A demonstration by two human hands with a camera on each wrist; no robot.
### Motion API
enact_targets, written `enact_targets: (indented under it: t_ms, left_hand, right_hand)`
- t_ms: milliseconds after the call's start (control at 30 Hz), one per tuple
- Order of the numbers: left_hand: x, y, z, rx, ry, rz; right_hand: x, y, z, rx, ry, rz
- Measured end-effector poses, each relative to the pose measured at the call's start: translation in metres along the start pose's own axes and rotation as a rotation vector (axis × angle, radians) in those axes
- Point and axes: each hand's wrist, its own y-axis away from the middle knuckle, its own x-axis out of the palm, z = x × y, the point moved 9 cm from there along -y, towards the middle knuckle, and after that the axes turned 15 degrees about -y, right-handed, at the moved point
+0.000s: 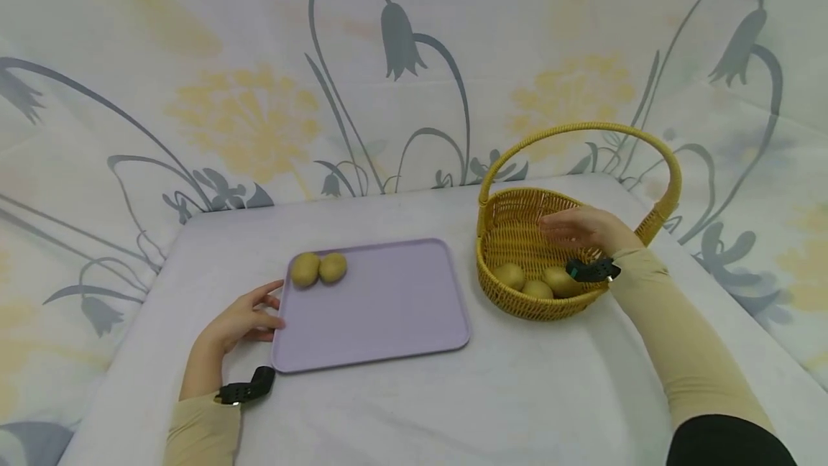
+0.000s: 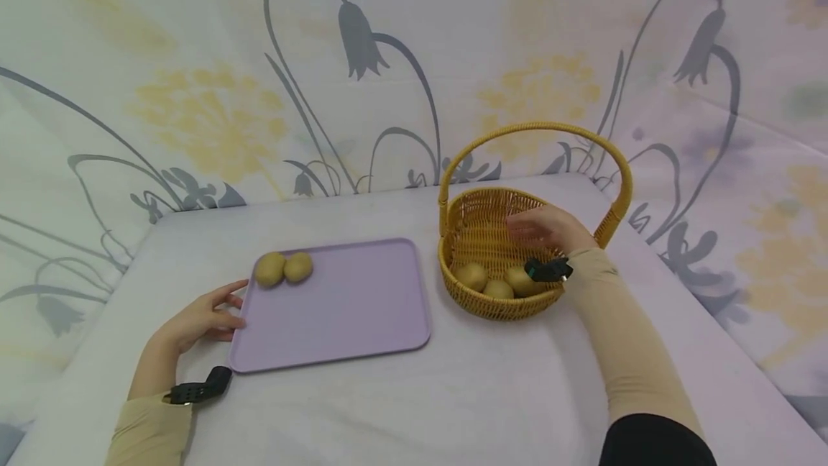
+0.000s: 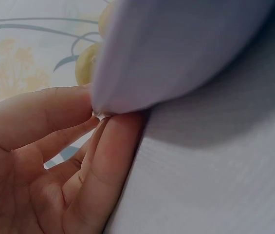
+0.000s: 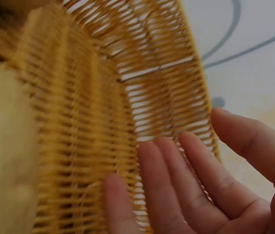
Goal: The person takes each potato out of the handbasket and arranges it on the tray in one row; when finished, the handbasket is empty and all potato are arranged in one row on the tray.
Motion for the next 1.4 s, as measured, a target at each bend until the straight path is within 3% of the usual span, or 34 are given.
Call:
enact_targets:
  t_ms: [233, 467, 633, 900, 1067, 1200, 1400]
  left_hand:
    - [-0.005, 0.0, -0.005, 0.008, 0.002, -0.015]
    - [-0.005, 0.0, -0.003, 0.0, 0.01, -0.013]
    - [-0.003, 0.0, 0.0, -0.008, 0.013, -0.015]
    - [-0.003, 0.0, 0.002, -0.012, 0.011, -0.013]
    - [-0.002, 0.0, 0.002, -0.015, 0.012, -0.014]
    - [-0.001, 0.0, 0.003, -0.019, 0.01, -0.011]
    - [-0.003, 0.002, 0.004, -0.021, 0.008, -0.019]
  right_hand:
    - [-0.006, 0.006, -0.017, 0.082, 0.178, 0.043]
    - [0.005, 0.003, -0.032, 0.281, 0.38, 0.166]
    - [0.011, 0.0, -0.039, 0.309, 0.475, 0.219]
    - [0.014, 0.0, -0.041, 0.308, 0.487, 0.211]
    - [0.008, -0.003, -0.036, 0.257, 0.49, 0.171]
    - [0.012, -0.004, -0.025, 0.191, 0.393, 0.146]
    - [0.041, -0.003, -0.001, 0.092, 0.195, 0.174]
